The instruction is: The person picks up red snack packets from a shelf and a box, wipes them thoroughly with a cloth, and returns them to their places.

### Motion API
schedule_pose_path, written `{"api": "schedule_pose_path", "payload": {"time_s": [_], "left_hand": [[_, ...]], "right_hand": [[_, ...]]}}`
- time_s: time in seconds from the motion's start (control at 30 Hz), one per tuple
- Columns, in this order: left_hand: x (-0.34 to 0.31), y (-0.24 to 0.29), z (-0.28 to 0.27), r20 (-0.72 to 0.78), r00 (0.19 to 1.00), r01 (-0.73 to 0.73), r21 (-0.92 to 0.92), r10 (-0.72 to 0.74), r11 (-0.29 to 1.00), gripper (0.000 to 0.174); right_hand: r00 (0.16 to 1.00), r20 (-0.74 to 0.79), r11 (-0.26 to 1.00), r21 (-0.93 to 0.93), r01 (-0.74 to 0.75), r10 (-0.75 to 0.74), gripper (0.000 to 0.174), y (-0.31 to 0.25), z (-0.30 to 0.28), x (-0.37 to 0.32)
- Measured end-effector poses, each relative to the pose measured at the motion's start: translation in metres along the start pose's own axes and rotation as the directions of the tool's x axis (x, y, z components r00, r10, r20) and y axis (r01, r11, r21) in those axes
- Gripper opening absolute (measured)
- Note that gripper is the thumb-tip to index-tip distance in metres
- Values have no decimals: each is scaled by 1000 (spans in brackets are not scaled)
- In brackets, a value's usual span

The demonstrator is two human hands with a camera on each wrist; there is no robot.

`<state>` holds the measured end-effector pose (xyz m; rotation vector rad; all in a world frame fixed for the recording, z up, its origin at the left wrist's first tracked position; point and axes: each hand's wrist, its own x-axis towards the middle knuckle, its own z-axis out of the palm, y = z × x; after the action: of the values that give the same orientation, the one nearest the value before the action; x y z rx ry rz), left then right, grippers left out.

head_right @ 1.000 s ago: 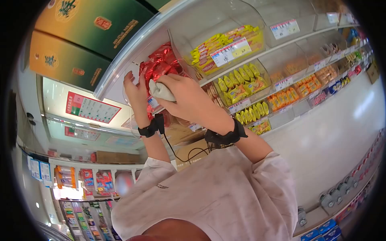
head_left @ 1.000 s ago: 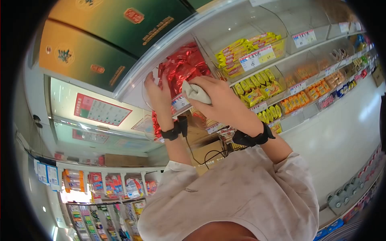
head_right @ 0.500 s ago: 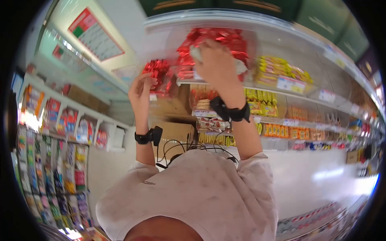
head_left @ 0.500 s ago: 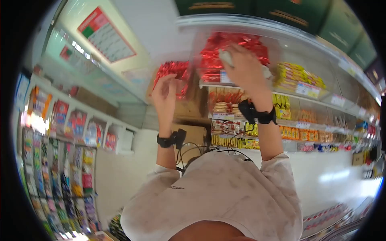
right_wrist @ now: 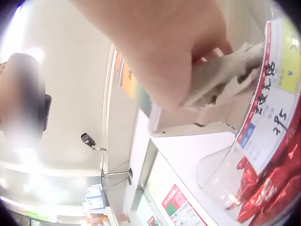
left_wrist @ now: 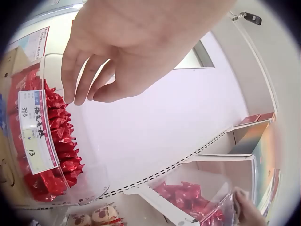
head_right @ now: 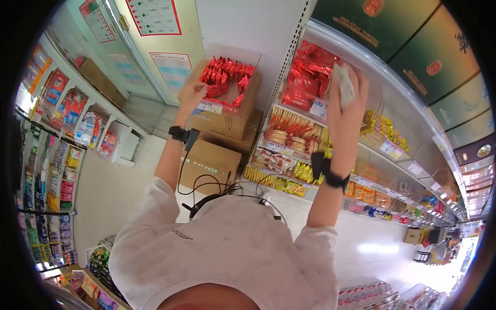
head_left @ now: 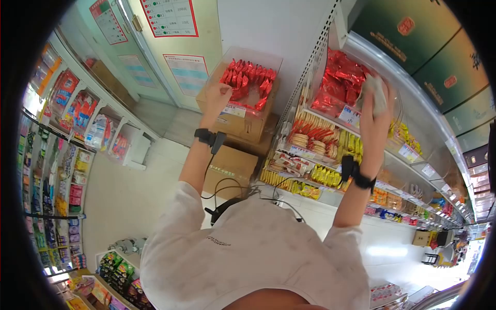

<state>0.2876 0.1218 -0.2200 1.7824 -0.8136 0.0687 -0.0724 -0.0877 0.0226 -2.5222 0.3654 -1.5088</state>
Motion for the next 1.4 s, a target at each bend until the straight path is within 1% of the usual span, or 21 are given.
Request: {"api": "schedule_pose_path", "payload": {"time_s": [0.07,0.13,0.2,0.23,0.27,0.3,0.37,0.47,0.53,0.63,0.67,0.73,0.83,0.87,0.97,1.03,1.13,1.23,1.27,1.37,1.4], "left_hand": [[13,-3,19,24,1000,-15,29,15,999,21],[33,-30,45,30,999,-36,98,34,994,25],[47,-42,62,78,995,34,317,-62,948,29],[52,-50,73,95,989,58,425,-109,903,31],[51,-60,83,33,999,-6,467,-11,884,35],[51,-67,89,31,999,4,479,-22,878,34],[52,-73,94,32,999,14,509,-35,861,34],[53,-88,102,-17,999,39,482,-35,875,25],[52,-72,101,-55,998,7,484,22,875,20],[42,-26,76,-18,994,-94,319,105,943,19],[34,-2,63,1,999,-35,132,35,991,18],[10,54,42,65,992,120,-247,-107,962,16],[-22,97,16,50,998,59,-275,-47,960,14],[-38,119,14,-16,994,91,-384,-105,919,13],[-81,166,-3,23,974,213,-419,-224,883,14],[-107,179,1,42,972,226,-428,-231,875,15],[-136,187,12,3,961,247,-466,-277,850,17],[-151,203,9,-60,947,258,-440,-315,860,24],[-154,210,7,-75,945,257,-430,-318,865,28],[-166,206,6,-92,955,236,-340,-281,911,36],[-166,206,5,-86,963,221,-297,-257,929,38]], "right_hand": [[984,-45,953,262,-153,171,50,-37,-9,-24],[809,-93,707,551,-443,580,58,-47,2,-83],[762,76,681,399,-615,643,51,-62,-1,-108],[739,186,661,344,-667,648,46,-69,-2,-113],[728,282,618,390,-682,625,42,-74,1,-116],[710,376,569,427,-703,595,39,-79,4,-119],[683,421,427,555,-714,597,33,-78,16,-135],[539,543,175,581,-795,643,36,-74,10,-148],[524,558,157,574,-804,644,41,-68,9,-157],[452,670,136,469,-873,589,49,-52,17,-166],[409,724,135,407,-903,555,52,-46,21,-169],[425,723,135,425,-895,545,56,-44,35,-170],[438,703,126,451,-884,560,63,-40,67,-170],[438,694,121,457,-881,571,65,-39,79,-171],[358,775,-276,549,-789,520,69,-37,122,-173],[384,814,-337,543,-769,436,74,-48,125,-157],[444,845,-545,533,-647,299,78,-63,138,-147],[575,802,-518,564,-643,160,82,-65,132,-143],[494,854,-585,486,-650,160,72,-63,136,-148],[696,701,89,692,-717,159,61,-74,127,-141],[680,718,80,677,-732,147,57,-70,131,-142]]}}
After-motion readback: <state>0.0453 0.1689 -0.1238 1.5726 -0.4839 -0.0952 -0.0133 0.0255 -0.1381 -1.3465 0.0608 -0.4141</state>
